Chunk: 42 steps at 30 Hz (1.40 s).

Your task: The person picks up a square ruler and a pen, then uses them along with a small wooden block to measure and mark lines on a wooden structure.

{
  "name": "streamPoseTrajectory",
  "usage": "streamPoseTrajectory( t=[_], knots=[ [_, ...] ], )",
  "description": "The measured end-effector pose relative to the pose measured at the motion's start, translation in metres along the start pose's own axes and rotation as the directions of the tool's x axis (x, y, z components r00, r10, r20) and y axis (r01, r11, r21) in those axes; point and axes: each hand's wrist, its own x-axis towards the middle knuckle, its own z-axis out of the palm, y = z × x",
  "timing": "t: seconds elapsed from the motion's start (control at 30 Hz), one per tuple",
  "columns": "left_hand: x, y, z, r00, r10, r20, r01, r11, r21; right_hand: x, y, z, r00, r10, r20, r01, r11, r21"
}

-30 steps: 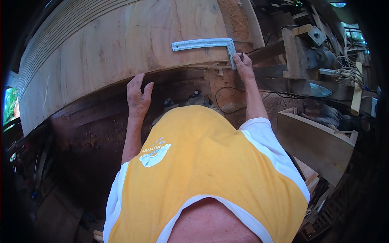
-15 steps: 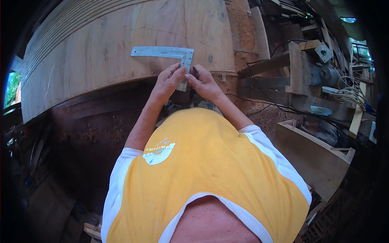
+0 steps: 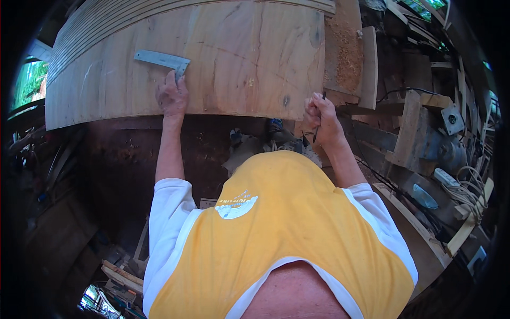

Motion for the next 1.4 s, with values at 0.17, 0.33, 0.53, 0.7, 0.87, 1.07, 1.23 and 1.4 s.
streamPoseTrajectory(
  t=[0.17, 0.33, 0.53, 0.7, 0.87, 1.07, 1.23, 1.4],
  knots=[
    [0.004, -0.006, 0.013, 0.972, -0.118, -0.203, 0.154, 0.973, 0.172, -0.025, 0.016, -0.028, 0.993, 0.116, -0.004, -0.116, 0.993, 0.006],
    [0.01, -0.016, 0.012, 0.967, -0.144, -0.209, 0.167, 0.981, 0.096, -0.052, 0.045, -0.062, 0.958, 0.278, 0.068, -0.276, 0.961, -0.036],
    [-0.008, -0.023, 0.001, 0.902, -0.128, -0.412, 0.11, 0.992, -0.066, -0.012, 0.033, 0.011, 0.99, 0.137, -0.02, -0.132, 0.885, -0.446],
    [-0.1, 0.009, -0.037, 0.857, -0.215, -0.468, 0.152, 0.974, -0.169, 0.044, 0.051, 0.097, 0.986, -0.059, 0.157, 0.163, 0.574, -0.803],
    [-0.267, -0.089, -0.137, 0.662, -0.506, -0.553, 0.534, 0.836, -0.127, 0.111, 0.111, 0.156, 0.736, 0.086, 0.672, 0.631, 0.275, -0.726],
    [-0.481, -0.176, -0.296, 0.344, -0.523, -0.78, 0.883, 0.463, 0.079, 0.101, 0.189, 0.213, 0.473, 0.437, 0.765, 0.767, 0.223, -0.601],
    [-0.574, -0.179, -0.338, 0.163, -0.442, -0.882, 0.956, 0.29, 0.031, 0.115, 0.237, 0.19, 0.419, 0.69, 0.59, 0.646, 0.231, -0.728],
    [-0.637, -0.179, -0.401, 0.207, -0.338, -0.918, 0.976, 0.139, 0.169, 0.14, 0.253, 0.159, 0.408, 0.757, 0.511, 0.495, 0.287, -0.82]
  ],
)
